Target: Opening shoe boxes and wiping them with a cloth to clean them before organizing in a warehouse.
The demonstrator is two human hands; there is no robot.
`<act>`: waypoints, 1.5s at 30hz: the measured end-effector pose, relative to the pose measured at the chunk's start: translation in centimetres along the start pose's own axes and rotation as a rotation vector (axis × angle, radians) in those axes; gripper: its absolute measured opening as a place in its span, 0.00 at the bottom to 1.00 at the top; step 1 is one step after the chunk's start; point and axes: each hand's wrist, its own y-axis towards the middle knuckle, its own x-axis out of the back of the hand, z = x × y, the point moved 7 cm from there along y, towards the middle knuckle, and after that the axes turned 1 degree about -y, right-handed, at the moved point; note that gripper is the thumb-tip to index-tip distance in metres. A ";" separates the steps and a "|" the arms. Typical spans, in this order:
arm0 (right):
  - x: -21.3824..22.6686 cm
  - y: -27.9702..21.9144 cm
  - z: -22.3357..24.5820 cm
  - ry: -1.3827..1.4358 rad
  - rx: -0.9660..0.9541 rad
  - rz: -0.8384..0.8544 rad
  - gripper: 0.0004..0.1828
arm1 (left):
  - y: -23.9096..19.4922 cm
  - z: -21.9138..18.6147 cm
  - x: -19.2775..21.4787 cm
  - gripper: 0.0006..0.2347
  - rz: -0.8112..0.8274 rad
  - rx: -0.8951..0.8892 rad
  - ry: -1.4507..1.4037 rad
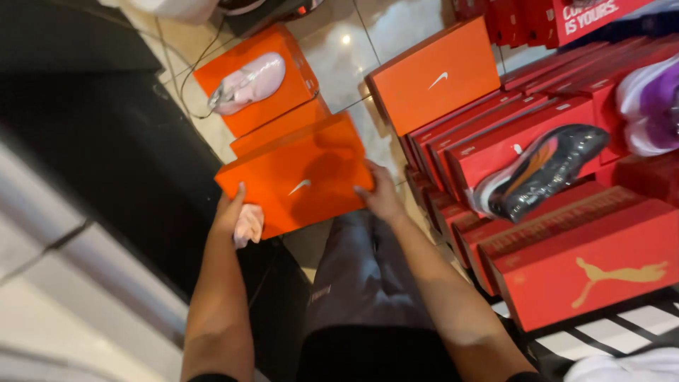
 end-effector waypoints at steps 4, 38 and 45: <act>-5.3 3.2 -1.2 -0.057 0.082 0.087 0.41 | 3.4 3.7 2.4 0.37 -0.118 0.055 -0.047; -11.7 7.6 -5.5 -0.028 -0.189 0.255 0.44 | 13.1 14.0 5.4 0.34 -0.330 0.189 0.222; -13.0 8.9 -9.2 0.032 -0.142 0.243 0.46 | 6.8 5.6 6.2 0.26 -0.731 -0.172 0.528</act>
